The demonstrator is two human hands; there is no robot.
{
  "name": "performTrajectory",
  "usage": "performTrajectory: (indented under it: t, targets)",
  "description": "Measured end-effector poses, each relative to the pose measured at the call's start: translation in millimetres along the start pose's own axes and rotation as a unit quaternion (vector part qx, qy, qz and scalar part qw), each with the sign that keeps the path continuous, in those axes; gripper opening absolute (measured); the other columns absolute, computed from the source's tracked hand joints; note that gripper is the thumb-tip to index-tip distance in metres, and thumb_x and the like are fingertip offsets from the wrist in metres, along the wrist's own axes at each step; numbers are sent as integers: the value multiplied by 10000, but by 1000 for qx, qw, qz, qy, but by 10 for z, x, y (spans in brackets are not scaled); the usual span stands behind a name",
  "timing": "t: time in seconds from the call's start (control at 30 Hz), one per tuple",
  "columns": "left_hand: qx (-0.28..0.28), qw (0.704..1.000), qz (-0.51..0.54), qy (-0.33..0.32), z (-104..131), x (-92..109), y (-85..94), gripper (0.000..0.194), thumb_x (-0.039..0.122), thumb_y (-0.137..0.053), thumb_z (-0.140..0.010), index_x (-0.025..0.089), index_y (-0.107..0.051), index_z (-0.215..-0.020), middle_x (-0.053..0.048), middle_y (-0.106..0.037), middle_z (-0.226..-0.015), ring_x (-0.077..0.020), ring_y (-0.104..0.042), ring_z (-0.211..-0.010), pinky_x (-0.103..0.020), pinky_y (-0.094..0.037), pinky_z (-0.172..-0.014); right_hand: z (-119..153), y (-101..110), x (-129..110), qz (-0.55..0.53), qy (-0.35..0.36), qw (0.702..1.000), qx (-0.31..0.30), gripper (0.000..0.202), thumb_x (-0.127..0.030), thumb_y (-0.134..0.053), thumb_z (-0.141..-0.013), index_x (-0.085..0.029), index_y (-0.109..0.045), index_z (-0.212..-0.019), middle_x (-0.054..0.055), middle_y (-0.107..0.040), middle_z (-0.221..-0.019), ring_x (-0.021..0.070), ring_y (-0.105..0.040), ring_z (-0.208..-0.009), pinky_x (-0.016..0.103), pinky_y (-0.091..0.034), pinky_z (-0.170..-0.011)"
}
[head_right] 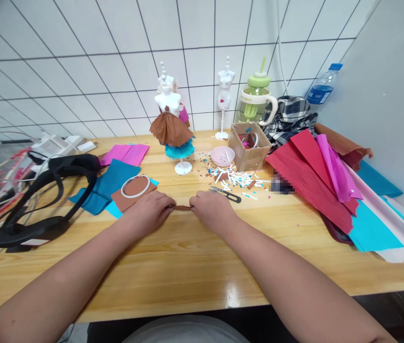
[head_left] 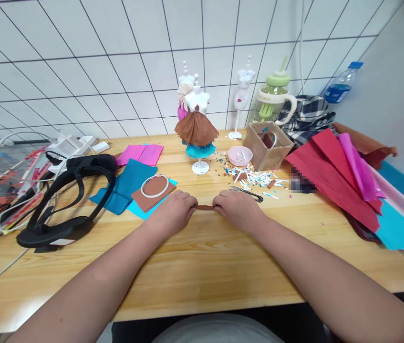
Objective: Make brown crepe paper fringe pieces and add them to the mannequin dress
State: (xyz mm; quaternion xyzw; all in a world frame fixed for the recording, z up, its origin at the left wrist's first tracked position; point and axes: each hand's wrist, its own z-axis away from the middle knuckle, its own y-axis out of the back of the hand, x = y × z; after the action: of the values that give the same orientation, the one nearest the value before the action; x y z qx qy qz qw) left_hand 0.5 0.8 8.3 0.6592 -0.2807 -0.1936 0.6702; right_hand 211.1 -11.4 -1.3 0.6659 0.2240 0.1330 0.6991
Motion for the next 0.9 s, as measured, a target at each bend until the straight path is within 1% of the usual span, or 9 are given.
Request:
performTrajectory:
  t: [0.07,0.2,0.33,0.4,0.47,0.63,0.77,0.83,0.9]
  targets:
    - [9,1000,0,-13,-6,-41,-16,198,195,-468,-897,180,-663,-870,-59,-668,-842,-209,-603,-832,-335,-447,-749,5,16,4,2,3,1000,3,230,-269,-458,-930,-230,-684,-917,47,-671,-875,191,-615,-839,287,-366,-657]
    - [38,999,-19,-28,-21,-81,-44,209,210,-476,-907,187,-680,-872,-55,-666,-863,-208,-587,-843,-336,-447,-755,37,45,-9,-9,4,1000,26,247,-290,-469,-924,-233,-707,-892,50,-664,-863,192,-594,-836,296,-367,-665]
    - [70,994,-67,-49,-1,23,-16,186,193,-507,-894,184,-692,-877,-62,-671,-894,-222,-576,-887,-361,-438,-795,105,92,-108,-54,3,991,126,293,-474,-544,-868,-239,-711,-919,48,-644,-982,203,-547,-900,311,-388,-747]
    - [71,991,-82,-73,25,104,10,143,189,-542,-875,175,-682,-902,-65,-668,-921,-232,-568,-925,-372,-431,-811,139,119,-176,-65,18,986,154,315,-501,-568,-844,-240,-706,-953,42,-639,-997,201,-525,-905,309,-390,-764]
    - [67,990,-90,-88,52,172,32,126,185,-560,-863,170,-673,-916,-62,-665,-924,-236,-566,-936,-376,-426,-811,160,137,-230,-52,37,987,148,284,-472,-589,-837,-228,-714,-913,43,-646,-937,201,-508,-878,310,-388,-758]
    - [65,990,-88,-86,80,255,87,164,197,-513,-891,180,-676,-883,-41,-665,-872,-217,-572,-870,-381,-425,-783,152,136,-255,3,66,989,129,213,-337,-563,-877,-212,-722,-808,39,-654,-812,193,-485,-781,324,-373,-727]
    - [71,991,-61,-92,81,287,149,204,204,-484,-898,182,-681,-852,-47,-663,-837,-219,-574,-852,-397,-434,-795,146,140,-243,9,72,987,143,214,-253,-548,-878,-199,-704,-742,39,-645,-758,182,-481,-722,324,-356,-668]
    - [98,992,-18,-81,85,282,176,200,210,-485,-898,179,-680,-863,-58,-667,-860,-224,-580,-878,-403,-446,-814,152,163,-237,-22,60,983,172,213,-241,-550,-873,-188,-694,-725,44,-646,-754,178,-495,-728,319,-356,-658]
    - [165,983,66,-41,93,265,199,190,252,-531,-886,182,-665,-1001,-78,-669,-984,-232,-582,-963,-408,-458,-861,155,197,-226,-119,37,967,220,182,-238,-561,-864,-192,-696,-750,40,-660,-793,168,-525,-755,306,-375,-683]
